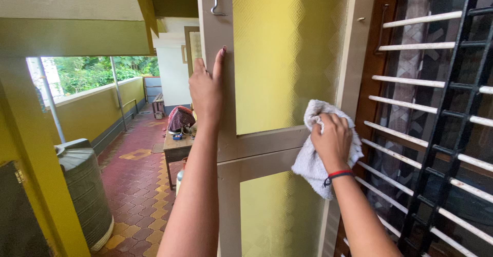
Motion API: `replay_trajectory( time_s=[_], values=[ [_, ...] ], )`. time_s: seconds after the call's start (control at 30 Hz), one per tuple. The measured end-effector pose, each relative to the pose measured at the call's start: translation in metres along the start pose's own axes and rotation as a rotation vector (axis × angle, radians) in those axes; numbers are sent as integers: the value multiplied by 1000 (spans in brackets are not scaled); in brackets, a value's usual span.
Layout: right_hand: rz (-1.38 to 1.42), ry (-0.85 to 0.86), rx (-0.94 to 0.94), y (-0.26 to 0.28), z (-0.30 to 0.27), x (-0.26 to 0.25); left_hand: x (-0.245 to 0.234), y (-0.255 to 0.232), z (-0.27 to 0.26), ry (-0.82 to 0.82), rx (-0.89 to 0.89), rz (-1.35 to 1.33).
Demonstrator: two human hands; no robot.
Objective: The person cleans a window and its frame using a spray cleaner and a cloth, wiping the glass panes and the metal bars.
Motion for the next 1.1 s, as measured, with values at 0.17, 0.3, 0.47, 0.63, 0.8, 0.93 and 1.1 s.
replay_trajectory(
  time_s=[0.17,0.3,0.47,0.63,0.8,0.93,1.1],
  values=[
    [217,113,-491,142,-39,30,1,3,2,-25,51,-54],
    [172,-70,-480,198,24,27,5,6,5,-12,47,-29],
    [94,-148,-482,220,135,27,6,9,6,19,2,-75],
    [121,-134,-364,201,249,39,8,12,10,38,20,-128],
    [98,-77,-164,103,343,34,8,11,11,46,11,-165],
    [23,-156,-291,43,290,23,11,14,9,62,-57,-101],
    [-242,-226,-310,28,133,27,9,15,8,46,-52,-116]
  ],
)
Point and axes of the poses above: each hand's wrist, its own z-axis towards the middle knuckle, its own x-axis out of the palm, y = z × x, the point moved 9 cm from there along z, towards the middle knuckle, and after that the axes turned 5 degrees about -y, right-handed, at the moved point
